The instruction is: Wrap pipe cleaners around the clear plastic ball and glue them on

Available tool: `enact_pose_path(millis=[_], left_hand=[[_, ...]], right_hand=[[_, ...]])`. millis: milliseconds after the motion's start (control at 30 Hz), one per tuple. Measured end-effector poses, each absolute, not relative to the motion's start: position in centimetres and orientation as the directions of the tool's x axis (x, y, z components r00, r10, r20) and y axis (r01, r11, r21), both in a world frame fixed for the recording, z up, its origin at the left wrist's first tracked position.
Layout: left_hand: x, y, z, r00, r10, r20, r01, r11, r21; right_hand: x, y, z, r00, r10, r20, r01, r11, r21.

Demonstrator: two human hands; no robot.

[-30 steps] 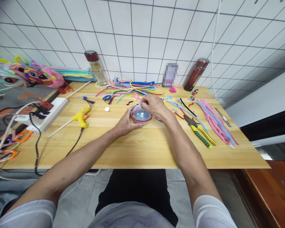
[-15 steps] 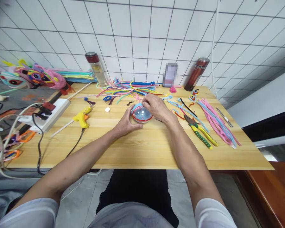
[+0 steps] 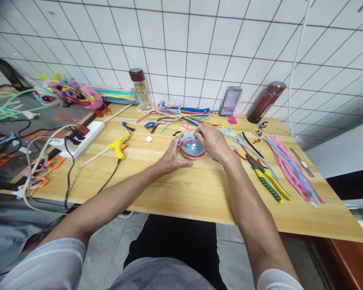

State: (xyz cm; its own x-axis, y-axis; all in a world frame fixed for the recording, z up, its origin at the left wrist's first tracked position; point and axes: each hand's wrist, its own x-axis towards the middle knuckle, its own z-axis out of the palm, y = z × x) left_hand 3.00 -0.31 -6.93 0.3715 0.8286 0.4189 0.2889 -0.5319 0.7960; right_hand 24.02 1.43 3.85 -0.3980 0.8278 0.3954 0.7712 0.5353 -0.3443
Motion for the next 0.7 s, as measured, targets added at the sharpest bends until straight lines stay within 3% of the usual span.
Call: enact_pose_path(millis=[433, 700], left_hand=[[3.3, -0.2, -6.8, 0.418, 0.824, 0.382, 0.298, -0.522, 0.799], [3.6, 0.0, -7.2, 0.426, 0.821, 0.381, 0.290, -0.522, 0.802]], right_hand=[[24.2, 1.5, 2.9, -0.403, 0.830, 0.386, 0.792, 0.527, -0.307], [23.9, 1.6, 2.7, -0.394, 0.845, 0.361, 0.786, 0.514, -0.344]])
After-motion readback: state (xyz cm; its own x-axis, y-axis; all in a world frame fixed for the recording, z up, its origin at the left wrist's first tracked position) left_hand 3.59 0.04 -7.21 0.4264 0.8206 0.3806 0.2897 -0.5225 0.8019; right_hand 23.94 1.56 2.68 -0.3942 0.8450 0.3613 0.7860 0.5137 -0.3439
